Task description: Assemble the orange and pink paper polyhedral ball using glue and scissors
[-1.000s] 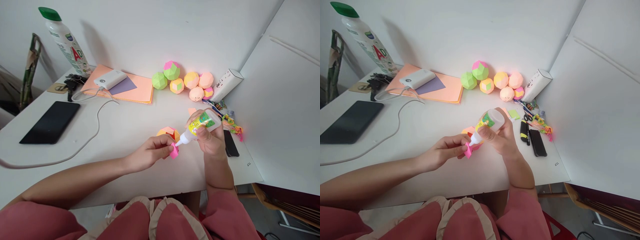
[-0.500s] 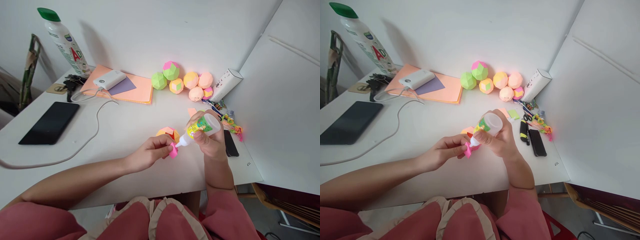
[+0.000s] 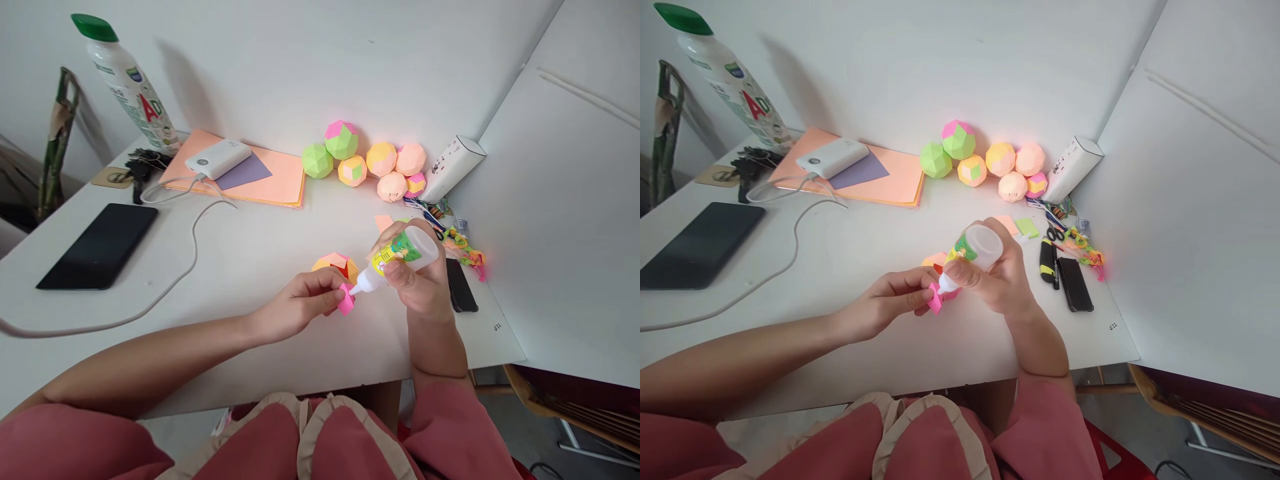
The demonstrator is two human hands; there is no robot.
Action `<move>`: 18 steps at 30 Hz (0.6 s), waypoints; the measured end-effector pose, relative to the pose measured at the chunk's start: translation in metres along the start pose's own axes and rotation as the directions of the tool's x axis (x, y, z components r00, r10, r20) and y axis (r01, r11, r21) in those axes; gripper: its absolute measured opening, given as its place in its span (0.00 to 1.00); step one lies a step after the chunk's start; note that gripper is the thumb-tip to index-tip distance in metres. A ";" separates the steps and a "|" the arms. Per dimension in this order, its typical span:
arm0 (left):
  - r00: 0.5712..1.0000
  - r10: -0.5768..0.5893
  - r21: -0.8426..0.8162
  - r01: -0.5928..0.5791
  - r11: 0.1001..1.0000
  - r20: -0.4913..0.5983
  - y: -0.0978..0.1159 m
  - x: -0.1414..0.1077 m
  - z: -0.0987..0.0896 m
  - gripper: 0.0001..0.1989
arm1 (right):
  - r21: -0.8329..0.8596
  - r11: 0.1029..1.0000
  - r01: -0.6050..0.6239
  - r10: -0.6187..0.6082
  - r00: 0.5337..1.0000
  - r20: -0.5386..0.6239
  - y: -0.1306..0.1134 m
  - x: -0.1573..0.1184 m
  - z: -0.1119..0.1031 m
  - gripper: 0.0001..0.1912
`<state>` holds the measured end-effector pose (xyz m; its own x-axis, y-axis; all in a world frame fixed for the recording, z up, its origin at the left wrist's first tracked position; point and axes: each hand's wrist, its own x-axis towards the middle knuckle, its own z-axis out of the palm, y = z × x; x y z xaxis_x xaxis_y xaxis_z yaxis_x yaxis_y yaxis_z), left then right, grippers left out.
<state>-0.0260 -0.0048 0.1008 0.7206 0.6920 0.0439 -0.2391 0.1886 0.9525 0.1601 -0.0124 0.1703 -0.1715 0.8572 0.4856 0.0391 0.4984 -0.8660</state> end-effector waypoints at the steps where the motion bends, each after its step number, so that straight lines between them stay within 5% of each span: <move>1: 1.000 -0.001 0.000 0.001 1.000 0.004 0.000 0.000 0.000 0.15 | 0.007 1.000 -0.002 0.002 1.000 -0.006 0.000 0.000 0.000 0.16; 18: 1.000 0.029 0.003 -0.029 1.000 -0.006 -0.001 0.000 -0.001 0.14 | -0.038 0.999 -0.028 0.026 0.998 -0.051 0.001 -0.001 0.002 0.21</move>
<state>-0.0262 -0.0039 0.0999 0.7097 0.7010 0.0699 -0.2580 0.1663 0.9517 0.1584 -0.0128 0.1692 -0.1203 0.8751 0.4687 0.0813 0.4792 -0.8739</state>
